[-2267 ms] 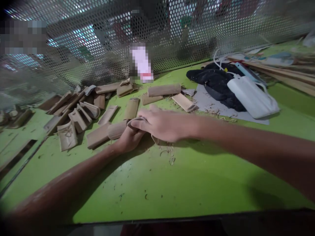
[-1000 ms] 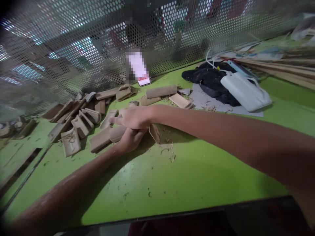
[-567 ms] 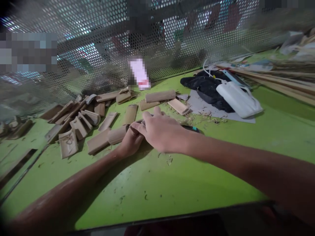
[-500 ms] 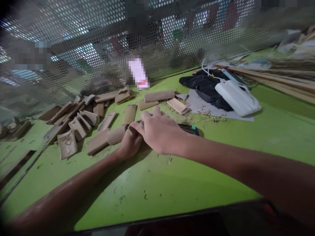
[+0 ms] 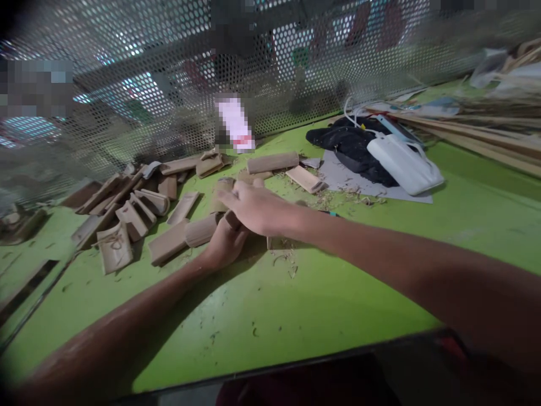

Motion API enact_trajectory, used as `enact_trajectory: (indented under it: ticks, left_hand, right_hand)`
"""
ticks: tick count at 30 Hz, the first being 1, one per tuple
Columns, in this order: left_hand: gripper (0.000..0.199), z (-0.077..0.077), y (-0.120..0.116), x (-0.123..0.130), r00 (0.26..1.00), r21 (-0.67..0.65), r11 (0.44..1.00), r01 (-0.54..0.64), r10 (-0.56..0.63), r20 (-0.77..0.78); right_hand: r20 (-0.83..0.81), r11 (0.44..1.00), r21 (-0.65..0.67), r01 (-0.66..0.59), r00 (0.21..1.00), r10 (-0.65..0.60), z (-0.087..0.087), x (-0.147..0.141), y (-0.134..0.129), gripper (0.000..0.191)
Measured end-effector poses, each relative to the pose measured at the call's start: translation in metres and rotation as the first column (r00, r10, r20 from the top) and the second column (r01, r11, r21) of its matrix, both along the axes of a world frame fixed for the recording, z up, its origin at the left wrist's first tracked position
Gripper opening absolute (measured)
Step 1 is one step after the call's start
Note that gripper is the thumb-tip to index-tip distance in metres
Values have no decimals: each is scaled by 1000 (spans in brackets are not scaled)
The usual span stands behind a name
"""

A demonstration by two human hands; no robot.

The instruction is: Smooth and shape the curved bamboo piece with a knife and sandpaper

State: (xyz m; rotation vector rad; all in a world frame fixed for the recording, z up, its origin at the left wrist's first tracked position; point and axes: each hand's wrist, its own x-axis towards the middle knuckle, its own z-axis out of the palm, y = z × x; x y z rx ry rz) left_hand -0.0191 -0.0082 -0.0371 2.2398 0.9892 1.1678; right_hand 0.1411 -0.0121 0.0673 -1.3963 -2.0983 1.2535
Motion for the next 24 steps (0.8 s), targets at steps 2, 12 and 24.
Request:
enact_trajectory:
  ticks: [2,12,24]
  left_hand:
    - [16,3,-2,2,999,-32,999,-9,8,-33]
    - [17,8,-6,1,1000,-23,1000,-1,1,-22]
    - [12,2,-26,9,962,-155,982,-109,143,232]
  right_hand:
    - [-2,995,-2,103,995,-103,-6,13,-16,47]
    - [-13,993,-82,88,996,-89,-1,1,4,41]
    - [63,992,87,-96,994,91,7,5,-6,42]
